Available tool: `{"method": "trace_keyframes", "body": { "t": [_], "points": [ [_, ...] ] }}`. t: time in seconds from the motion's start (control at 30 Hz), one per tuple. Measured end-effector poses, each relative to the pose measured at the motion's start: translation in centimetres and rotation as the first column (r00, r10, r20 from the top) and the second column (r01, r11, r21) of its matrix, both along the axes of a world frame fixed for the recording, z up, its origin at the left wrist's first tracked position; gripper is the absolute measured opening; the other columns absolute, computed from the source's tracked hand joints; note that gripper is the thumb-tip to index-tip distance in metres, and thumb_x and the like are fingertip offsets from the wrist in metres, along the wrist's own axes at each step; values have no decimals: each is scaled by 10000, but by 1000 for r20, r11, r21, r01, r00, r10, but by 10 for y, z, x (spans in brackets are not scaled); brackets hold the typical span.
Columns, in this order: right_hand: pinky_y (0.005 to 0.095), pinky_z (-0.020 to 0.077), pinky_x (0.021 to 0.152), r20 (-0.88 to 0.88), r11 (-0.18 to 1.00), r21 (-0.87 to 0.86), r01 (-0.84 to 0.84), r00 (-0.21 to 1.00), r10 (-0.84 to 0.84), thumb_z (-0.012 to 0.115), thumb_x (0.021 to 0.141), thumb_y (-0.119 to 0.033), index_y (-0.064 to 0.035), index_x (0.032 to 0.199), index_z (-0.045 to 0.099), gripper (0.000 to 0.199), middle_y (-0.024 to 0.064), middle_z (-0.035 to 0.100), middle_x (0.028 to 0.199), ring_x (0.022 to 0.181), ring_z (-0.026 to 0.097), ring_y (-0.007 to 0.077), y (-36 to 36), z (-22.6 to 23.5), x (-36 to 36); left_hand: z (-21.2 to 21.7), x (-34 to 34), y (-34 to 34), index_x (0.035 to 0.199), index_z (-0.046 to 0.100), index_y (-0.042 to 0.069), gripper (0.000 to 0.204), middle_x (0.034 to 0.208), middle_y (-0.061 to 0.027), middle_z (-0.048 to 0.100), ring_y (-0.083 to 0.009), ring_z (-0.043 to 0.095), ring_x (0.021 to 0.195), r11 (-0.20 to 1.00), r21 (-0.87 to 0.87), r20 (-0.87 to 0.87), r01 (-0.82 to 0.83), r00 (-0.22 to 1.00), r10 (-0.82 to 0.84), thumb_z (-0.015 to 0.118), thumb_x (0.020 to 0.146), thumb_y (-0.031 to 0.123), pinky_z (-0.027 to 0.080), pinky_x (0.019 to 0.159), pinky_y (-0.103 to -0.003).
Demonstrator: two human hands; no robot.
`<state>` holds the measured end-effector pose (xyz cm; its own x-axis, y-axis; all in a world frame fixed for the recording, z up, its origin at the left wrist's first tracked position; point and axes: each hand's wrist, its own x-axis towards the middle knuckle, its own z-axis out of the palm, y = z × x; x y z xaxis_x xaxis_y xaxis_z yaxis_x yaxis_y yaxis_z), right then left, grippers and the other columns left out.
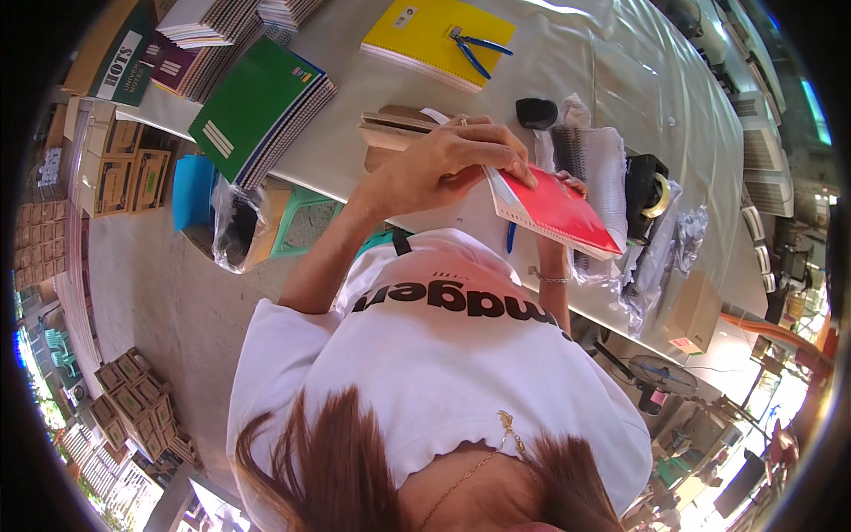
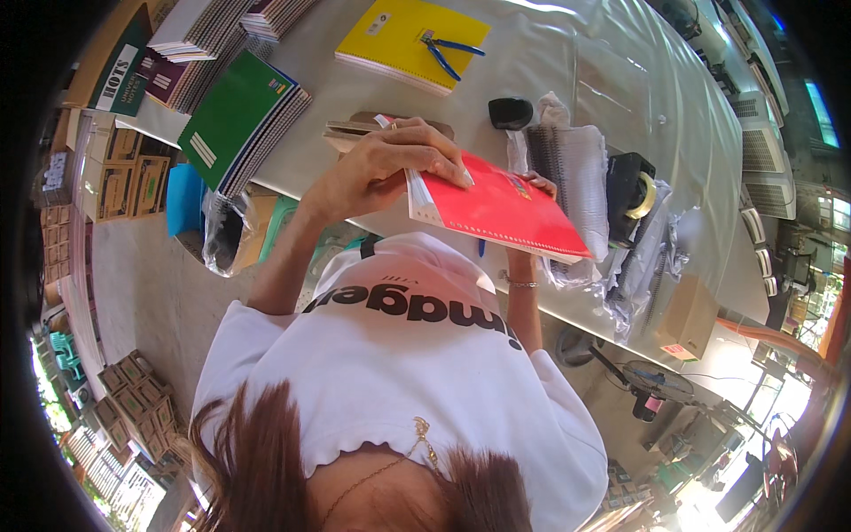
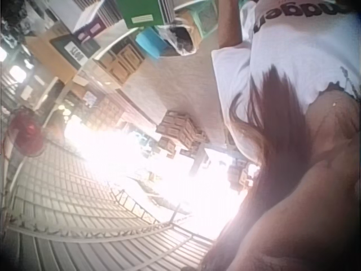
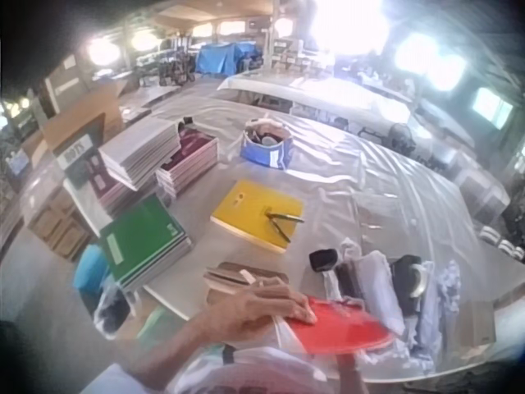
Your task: The person assembles spiral-bound notebooks by aligning a cover and pages on a wooden stand, threading a plastic coil through the holes, and trimming the excess coil with pliers.
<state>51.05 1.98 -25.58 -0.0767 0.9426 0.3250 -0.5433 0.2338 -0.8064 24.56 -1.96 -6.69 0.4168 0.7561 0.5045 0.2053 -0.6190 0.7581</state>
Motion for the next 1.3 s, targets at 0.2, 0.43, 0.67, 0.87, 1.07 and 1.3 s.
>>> {"method": "trace_keyframes", "body": {
  "t": [0.2, 0.43, 0.67, 0.87, 1.07, 1.3],
  "points": [
    [377, 338, 1058, 73, 992, -124, 24, 997, -15, 703, 827, -344, -69, 1144, 453, 488, 105, 488, 1163, 1160, 461, 214, -18, -1, -9, -17, -7, -12, 1046, 656, 52, 384, 1047, -81, 628, -255, 576, 1038, 990, -126, 33, -65, 997, 70, 570, 702, -96, 434, 937, -382],
    [220, 400, 860, 319, 976, -169, 134, 945, -75, 614, 907, -62, -47, 1174, 522, 283, -2, 602, 1028, 931, 530, 88, 4, 30, -44, -73, -41, -6, 1203, 556, 25, 334, 1096, -77, 620, -172, 567, 1022, 813, -284, 218, -509, 791, 571, 624, 875, 24, 447, 889, -294],
    [422, 362, 1002, 978, 985, 91, -148, 201, -60, 547, 777, 71, -19, 1287, 424, 532, 158, 486, 1261, 1161, 470, 320, 6, 27, -68, -193, -150, -36, 1364, 403, 40, 567, 1346, -85, 461, -186, 473, 1201, 711, -599, 388, -369, 643, 661, 664, 872, 149, 396, 1011, -336],
    [488, 279, 1068, 880, 972, 218, -83, 448, -159, 517, 724, 64, 16, 1407, 268, 729, 232, 389, 1336, 1228, 365, 424, -13, 7, -94, -183, -136, -22, 1297, 478, 62, 515, 1307, -60, 509, -170, 484, 1194, 740, -561, 201, -371, 806, 557, 693, 830, 82, 405, 993, -347],
    [465, 322, 1022, 877, 933, 334, 136, 318, -360, 581, 779, -52, -36, 1312, 459, 548, 212, 424, 1336, 1229, 380, 389, 54, 34, -27, -211, -163, -22, 1105, 614, 63, 287, 1048, 0, 655, -127, 583, 994, 706, -538, -16, -461, 843, 537, 691, 829, 78, 432, 903, -298],
    [486, 375, 900, 748, 353, 635, 687, -432, -504, 576, 801, -52, -155, 1145, 599, 360, 113, 605, 996, 1017, 533, 339, 99, 37, 115, -171, -160, -4, 1335, 446, 50, 559, 1287, -104, 516, -190, 495, 1165, 763, -375, 76, -527, 802, 592, 640, 888, 323, 368, 1007, -338]
  ]
}}
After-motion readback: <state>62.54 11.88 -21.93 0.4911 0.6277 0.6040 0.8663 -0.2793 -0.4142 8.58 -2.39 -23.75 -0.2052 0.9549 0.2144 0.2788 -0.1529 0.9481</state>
